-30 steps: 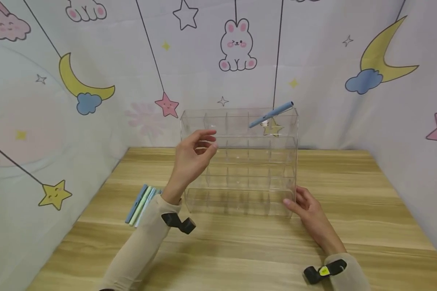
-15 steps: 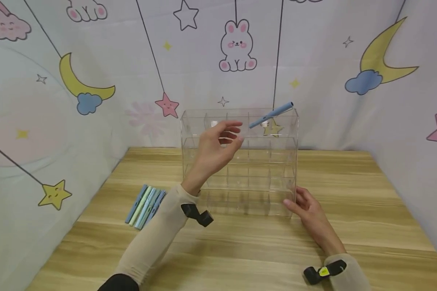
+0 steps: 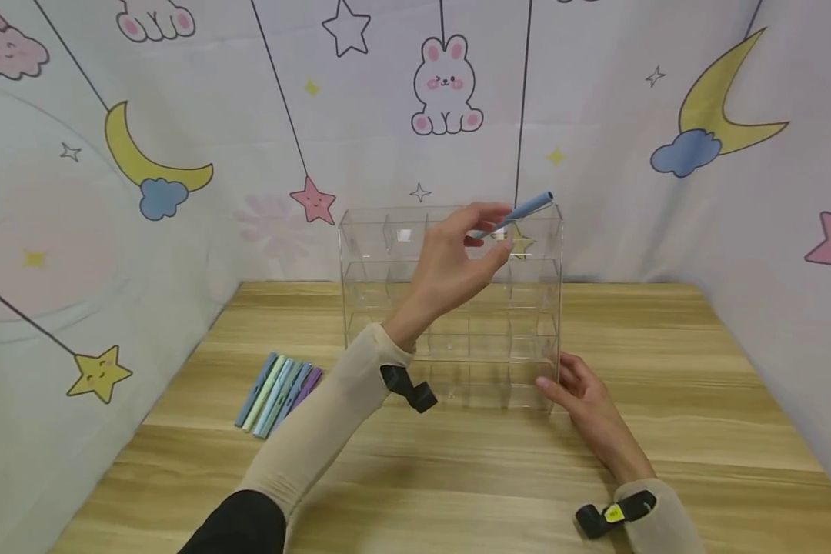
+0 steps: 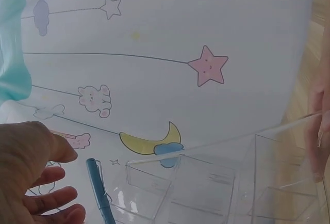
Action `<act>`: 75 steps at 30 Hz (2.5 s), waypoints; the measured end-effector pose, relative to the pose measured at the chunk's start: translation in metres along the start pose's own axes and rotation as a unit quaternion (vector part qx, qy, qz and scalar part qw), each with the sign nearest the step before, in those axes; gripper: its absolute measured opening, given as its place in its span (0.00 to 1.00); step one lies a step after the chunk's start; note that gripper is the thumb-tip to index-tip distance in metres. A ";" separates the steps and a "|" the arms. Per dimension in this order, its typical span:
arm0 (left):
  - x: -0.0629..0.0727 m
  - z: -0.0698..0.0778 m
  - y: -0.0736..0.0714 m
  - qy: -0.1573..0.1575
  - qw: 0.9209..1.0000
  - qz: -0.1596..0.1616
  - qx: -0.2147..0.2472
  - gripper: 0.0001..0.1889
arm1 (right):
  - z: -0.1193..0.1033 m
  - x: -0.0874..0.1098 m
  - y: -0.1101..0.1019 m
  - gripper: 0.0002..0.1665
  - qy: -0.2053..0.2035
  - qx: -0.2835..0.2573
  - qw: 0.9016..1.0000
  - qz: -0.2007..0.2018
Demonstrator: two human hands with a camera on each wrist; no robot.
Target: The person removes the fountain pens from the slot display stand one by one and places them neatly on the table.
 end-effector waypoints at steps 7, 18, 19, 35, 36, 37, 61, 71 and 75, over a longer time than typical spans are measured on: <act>-0.018 0.003 0.010 0.004 1.000 -0.012 -0.007 0.27 | -0.002 0.000 -0.001 0.34 -0.016 -0.026 1.000 0.005; -0.038 0.005 0.023 0.001 0.998 -0.055 -0.033 0.35 | 0.000 -0.001 0.000 0.36 -0.012 -0.033 0.999 0.006; -0.041 0.006 0.024 0.000 0.998 -0.058 -0.037 0.35 | -0.001 0.000 0.000 0.36 -0.009 -0.030 0.999 0.006; -0.065 -0.002 0.024 -0.025 0.997 -0.045 -0.059 0.25 | 0.000 -0.001 -0.002 0.39 0.013 -0.011 1.000 0.001; -0.065 -0.002 0.023 -0.025 0.997 -0.041 -0.059 0.24 | 0.000 -0.001 -0.002 0.39 0.014 -0.011 1.000 0.000; -0.066 -0.003 0.022 -0.024 0.998 -0.039 -0.054 0.23 | 0.000 -0.001 -0.002 0.39 0.014 -0.011 1.000 -0.001; -0.030 0.062 -0.056 0.102 0.986 0.117 0.054 0.22 | 0.000 -0.001 -0.001 0.37 -0.017 -0.014 1.000 -0.005; 0.020 0.088 -0.104 0.139 0.975 0.156 0.075 0.24 | 0.000 0.000 -0.004 0.36 -0.011 0.002 1.000 -0.002; 0.038 0.092 -0.120 0.156 0.971 0.167 0.066 0.24 | 0.000 0.000 -0.004 0.37 -0.006 0.011 1.000 -0.002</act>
Point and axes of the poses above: each hand's wrist, its own x-axis away from the middle knuckle, its own y-axis out of the palm, z = x × y, the point moved 7 cm from there along -x, towards the middle knuckle, and after that the axes turned 15 degrees about -z, right-handed, at the moved point
